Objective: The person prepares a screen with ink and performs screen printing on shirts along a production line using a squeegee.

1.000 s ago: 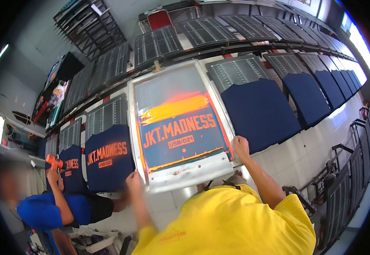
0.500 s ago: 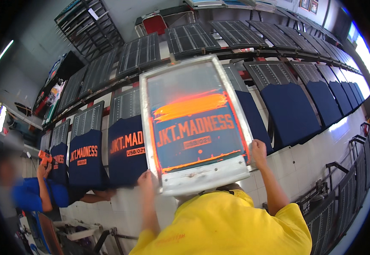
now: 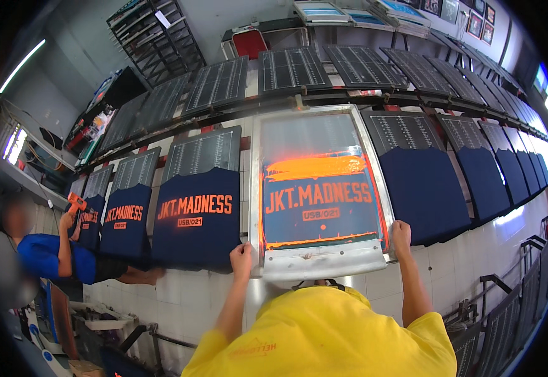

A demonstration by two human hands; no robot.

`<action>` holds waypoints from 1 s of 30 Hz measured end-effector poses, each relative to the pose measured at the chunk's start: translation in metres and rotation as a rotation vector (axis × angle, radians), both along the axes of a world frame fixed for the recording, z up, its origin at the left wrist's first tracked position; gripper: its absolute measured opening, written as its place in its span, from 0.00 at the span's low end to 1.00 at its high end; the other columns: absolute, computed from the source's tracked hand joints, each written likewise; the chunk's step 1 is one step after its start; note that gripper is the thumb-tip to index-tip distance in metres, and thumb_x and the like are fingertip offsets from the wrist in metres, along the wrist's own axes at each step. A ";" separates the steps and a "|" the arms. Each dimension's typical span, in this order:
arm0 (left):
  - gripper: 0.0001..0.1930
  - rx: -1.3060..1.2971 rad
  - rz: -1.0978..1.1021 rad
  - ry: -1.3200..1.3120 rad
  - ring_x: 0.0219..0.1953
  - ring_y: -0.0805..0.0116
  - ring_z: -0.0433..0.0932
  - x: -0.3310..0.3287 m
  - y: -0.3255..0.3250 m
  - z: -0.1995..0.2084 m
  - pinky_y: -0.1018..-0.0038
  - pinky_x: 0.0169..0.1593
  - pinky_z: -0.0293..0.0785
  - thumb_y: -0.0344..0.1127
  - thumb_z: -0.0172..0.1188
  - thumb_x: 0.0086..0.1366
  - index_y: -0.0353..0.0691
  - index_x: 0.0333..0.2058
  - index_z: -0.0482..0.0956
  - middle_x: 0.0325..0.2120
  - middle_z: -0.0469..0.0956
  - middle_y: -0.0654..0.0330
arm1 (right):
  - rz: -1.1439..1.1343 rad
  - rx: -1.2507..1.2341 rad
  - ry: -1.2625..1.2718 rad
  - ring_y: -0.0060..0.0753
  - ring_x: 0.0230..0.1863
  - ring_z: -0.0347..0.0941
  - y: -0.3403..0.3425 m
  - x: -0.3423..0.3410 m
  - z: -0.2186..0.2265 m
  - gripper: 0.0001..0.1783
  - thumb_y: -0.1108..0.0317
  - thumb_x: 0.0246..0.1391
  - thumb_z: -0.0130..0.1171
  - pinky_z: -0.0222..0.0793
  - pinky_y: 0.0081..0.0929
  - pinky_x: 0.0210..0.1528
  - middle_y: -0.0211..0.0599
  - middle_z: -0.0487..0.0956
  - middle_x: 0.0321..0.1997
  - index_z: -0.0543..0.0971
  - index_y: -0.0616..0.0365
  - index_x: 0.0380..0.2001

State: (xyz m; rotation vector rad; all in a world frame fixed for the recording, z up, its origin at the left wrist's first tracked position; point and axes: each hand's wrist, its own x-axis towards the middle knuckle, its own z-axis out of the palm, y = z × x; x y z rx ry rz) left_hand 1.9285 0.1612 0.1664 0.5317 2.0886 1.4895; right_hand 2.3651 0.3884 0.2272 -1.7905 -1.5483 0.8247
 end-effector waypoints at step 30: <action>0.16 -0.265 -0.216 0.301 0.18 0.71 0.68 -0.029 0.015 0.011 0.66 0.27 0.66 0.41 0.61 0.64 0.29 0.30 0.81 0.15 0.73 0.53 | -0.005 -0.023 -0.116 0.53 0.24 0.70 0.021 -0.015 -0.015 0.16 0.66 0.58 0.47 0.65 0.44 0.32 0.57 0.76 0.25 0.78 0.69 0.29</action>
